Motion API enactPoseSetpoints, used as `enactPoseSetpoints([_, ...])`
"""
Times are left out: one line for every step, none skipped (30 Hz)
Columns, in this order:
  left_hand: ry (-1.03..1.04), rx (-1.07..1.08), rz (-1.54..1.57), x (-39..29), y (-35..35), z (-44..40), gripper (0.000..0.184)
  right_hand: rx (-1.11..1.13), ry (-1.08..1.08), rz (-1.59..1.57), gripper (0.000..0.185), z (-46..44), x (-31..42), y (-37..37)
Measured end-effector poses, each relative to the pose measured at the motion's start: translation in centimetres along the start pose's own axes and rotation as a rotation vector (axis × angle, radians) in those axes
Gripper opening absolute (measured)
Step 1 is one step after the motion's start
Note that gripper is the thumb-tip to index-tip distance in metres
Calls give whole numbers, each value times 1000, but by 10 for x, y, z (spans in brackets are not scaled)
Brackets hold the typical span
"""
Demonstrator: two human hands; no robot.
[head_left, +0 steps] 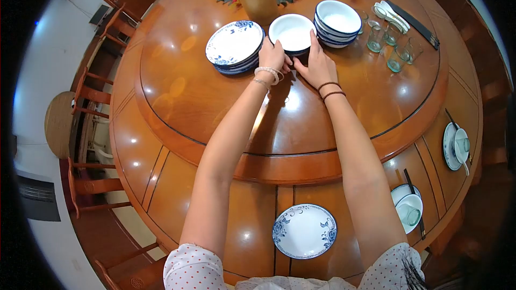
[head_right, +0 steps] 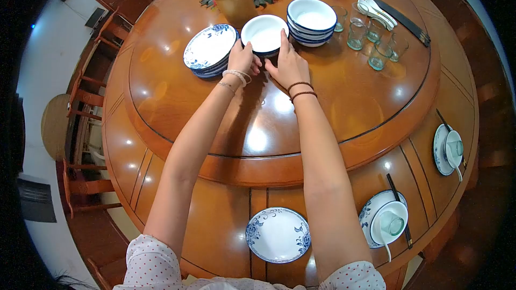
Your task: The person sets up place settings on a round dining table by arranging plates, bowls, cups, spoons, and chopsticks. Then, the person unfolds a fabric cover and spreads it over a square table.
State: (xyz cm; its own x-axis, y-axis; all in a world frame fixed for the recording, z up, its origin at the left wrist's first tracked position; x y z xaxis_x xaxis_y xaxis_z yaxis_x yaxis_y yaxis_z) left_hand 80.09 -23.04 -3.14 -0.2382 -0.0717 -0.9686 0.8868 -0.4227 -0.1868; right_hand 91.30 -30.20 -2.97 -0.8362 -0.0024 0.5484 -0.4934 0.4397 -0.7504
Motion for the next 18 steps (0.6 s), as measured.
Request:
enactPoseSetpoints([31, -22, 37, -1, 0, 0, 25, -17, -24, 1, 84, 1, 0, -1])
enactPoseSetpoints([36, -17, 37, -2, 1, -2, 26, -64, -57, -2, 80, 2, 2, -4])
enactPoseSetpoints([25, -22, 27, -3, 2, -2, 28, -63, -50, -2, 80, 3, 2, -6])
enactPoseSetpoints([18, -13, 68, -4, 4, -2, 27, -45, -58, 10, 78, 3, 2, -6])
enactPoseSetpoints([11, -4, 108, -4, 5, -1, 27, -28, -64, 21, 75, 4, 3, -7])
enactPoseSetpoints([-4, 1, 135, -1, 7, -2, 27, -38, -72, 21, 72, 5, 2, -6])
enactPoseSetpoints([2, 29, 141, -1, 8, -2, 26, -56, -81, 31, 69, 6, 2, -7])
enactPoseSetpoints([6, 16, 153, 0, 8, -2, 26, -74, -94, 34, 68, 6, 3, -8])
enactPoseSetpoints([7, 2, 167, -2, 9, 2, 27, -89, -108, 39, 67, 7, 2, -8])
enactPoseSetpoints([7, 10, 195, -4, 10, 8, 39, -141, -146, 58, 66, 9, 5, -11])
enactPoseSetpoints([63, -9, 201, -8, 10, 19, 50, -116, -130, 67, 63, 9, 5, -10])
enactPoseSetpoints([160, 0, 160, -11, 10, 33, 53, -116, -134, 71, 61, 11, 6, -11])
enactPoseSetpoints([261, 10, 118, -18, 10, 52, 56, -119, -141, 75, 60, 12, 6, -13])
enactPoseSetpoints([319, 37, 105, -21, 10, 79, 52, -129, -142, 60, 57, 16, 9, -16])
enactPoseSetpoints([327, 31, 99, -18, 6, 109, 44, -132, -147, 58, 57, 19, 10, -19])
enactPoseSetpoints([310, -2, 38, -12, 1, 147, 35, -105, -129, 63, 57, 24, 10, -21])
enactPoseSetpoints([300, -22, -8, -4, -7, 187, 28, -70, -112, 69, 57, 32, 10, -23])
enactPoseSetpoints([268, -24, -5, 9, -14, 228, 22, -17, -90, 66, 56, 42, 12, -27])
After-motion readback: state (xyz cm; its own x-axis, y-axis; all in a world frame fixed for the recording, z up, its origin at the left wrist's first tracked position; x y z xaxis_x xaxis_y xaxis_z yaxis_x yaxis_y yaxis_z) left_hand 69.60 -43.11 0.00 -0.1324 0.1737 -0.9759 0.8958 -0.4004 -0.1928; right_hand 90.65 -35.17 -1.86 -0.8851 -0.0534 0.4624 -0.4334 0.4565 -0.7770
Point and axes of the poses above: each hand's wrist, its own z-axis away from the middle knuckle, its own y-axis out of the palm, x = y × z, the point moved 7 cm from there along -z, towards the middle knuckle, and after that the axes turned 6 degrees about x, right-handed, at the moved point
